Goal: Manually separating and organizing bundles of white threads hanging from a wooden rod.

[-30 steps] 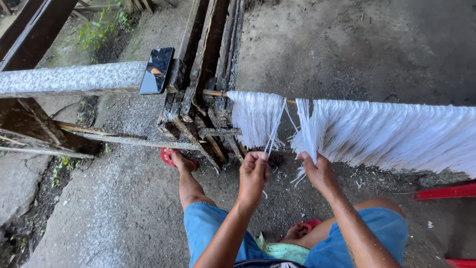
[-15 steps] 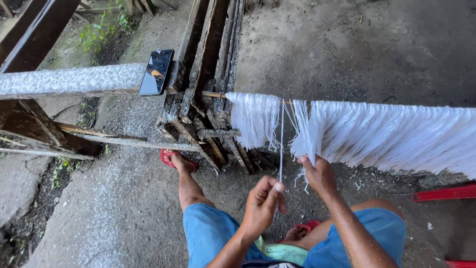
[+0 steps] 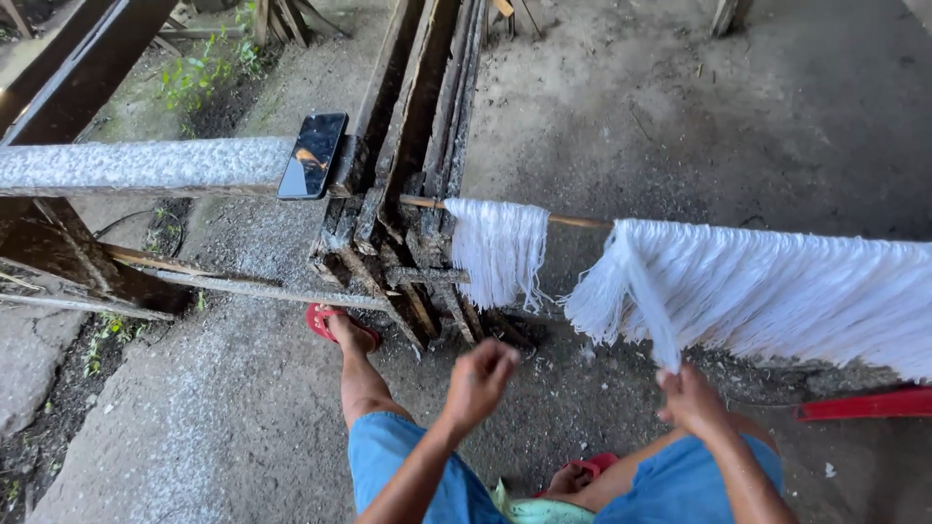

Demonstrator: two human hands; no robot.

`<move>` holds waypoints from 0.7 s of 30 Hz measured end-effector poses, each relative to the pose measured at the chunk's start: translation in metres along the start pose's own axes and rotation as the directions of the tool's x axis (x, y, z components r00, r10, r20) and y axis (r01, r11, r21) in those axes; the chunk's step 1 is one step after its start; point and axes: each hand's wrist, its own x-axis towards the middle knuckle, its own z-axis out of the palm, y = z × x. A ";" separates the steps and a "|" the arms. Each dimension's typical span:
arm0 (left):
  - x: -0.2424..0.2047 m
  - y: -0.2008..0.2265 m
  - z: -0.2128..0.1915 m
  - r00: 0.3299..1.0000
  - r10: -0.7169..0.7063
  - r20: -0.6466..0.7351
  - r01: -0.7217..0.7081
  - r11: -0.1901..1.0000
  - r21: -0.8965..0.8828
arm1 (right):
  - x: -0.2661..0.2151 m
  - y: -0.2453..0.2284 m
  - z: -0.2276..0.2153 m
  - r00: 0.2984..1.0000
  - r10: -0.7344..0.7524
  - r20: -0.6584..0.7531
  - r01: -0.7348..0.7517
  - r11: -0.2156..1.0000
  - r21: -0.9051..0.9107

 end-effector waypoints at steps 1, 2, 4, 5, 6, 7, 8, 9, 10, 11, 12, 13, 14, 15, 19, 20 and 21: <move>0.017 0.014 -0.007 1.000 0.006 -0.007 -0.006 1.000 -0.003 | 0.004 0.000 0.005 1.000 -0.008 -0.005 0.008 1.000 -0.004; 0.035 0.028 -0.017 0.989 0.118 -0.094 -0.107 0.987 0.122 | 0.009 -0.002 0.010 0.996 -0.001 0.087 -0.003 0.999 0.051; 0.066 0.063 -0.035 0.956 0.239 -0.171 -0.192 0.948 0.253 | -0.009 -0.042 0.011 0.984 -0.006 0.177 -0.012 0.995 0.101; 0.080 0.083 -0.043 0.888 0.425 -0.175 -0.331 0.856 0.397 | -0.032 -0.078 0.006 0.959 -0.244 0.146 0.212 0.956 0.205; 0.095 0.104 -0.052 0.791 0.595 -0.143 -0.446 0.720 0.533 | -0.056 -0.114 0.002 0.882 -0.463 0.084 0.420 0.856 0.302; 0.108 0.106 -0.050 0.788 0.599 -0.144 -0.448 0.717 0.534 | -0.055 -0.137 0.006 0.881 -0.466 0.081 0.424 0.854 0.301; 0.122 0.109 -0.049 0.769 0.630 -0.110 -0.454 0.659 0.599 | -0.053 -0.161 0.010 0.801 -0.591 -0.098 0.577 0.719 0.386; 0.136 0.111 -0.048 0.750 0.658 -0.074 -0.458 0.596 0.660 | -0.052 -0.185 0.014 0.687 -0.669 -0.285 0.715 0.551 0.430; 0.143 0.106 -0.047 0.746 0.661 -0.075 -0.459 0.593 0.662 | -0.051 -0.206 0.013 0.683 -0.671 -0.287 0.719 0.548 0.428; 0.150 0.100 -0.046 0.774 0.631 -0.053 -0.444 0.601 0.664 | -0.049 -0.227 0.013 0.704 -0.634 -0.319 0.696 0.526 0.488; 0.156 0.093 -0.045 0.802 0.596 -0.034 -0.426 0.611 0.667 | -0.048 -0.246 0.013 0.727 -0.595 -0.342 0.669 0.503 0.547; 0.158 0.089 -0.047 0.802 0.596 -0.038 -0.423 0.612 0.668 | -0.034 -0.252 0.021 0.725 -0.599 -0.340 0.671 0.502 0.546; 0.160 0.085 -0.048 0.801 0.597 -0.043 -0.409 0.600 0.687 | -0.020 -0.258 0.028 0.739 -0.585 -0.333 0.644 0.472 0.601; 0.162 0.080 -0.050 0.800 0.598 -0.048 -0.396 0.587 0.706 | -0.006 -0.264 0.037 0.753 -0.572 -0.324 0.615 0.440 0.654; 0.175 0.070 -0.050 0.782 0.617 -0.082 -0.394 0.593 0.702 | -0.003 -0.251 0.029 0.811 -0.439 -0.386 0.553 0.362 0.750; 0.173 0.070 -0.048 0.770 0.629 -0.109 -0.397 0.605 0.690 | -0.018 -0.251 0.020 0.829 -0.374 -0.415 0.518 0.234 0.823; 0.171 0.069 -0.045 0.757 0.639 -0.136 -0.400 0.617 0.678 | -0.032 -0.250 0.011 0.848 -0.305 -0.433 0.479 0.097 0.872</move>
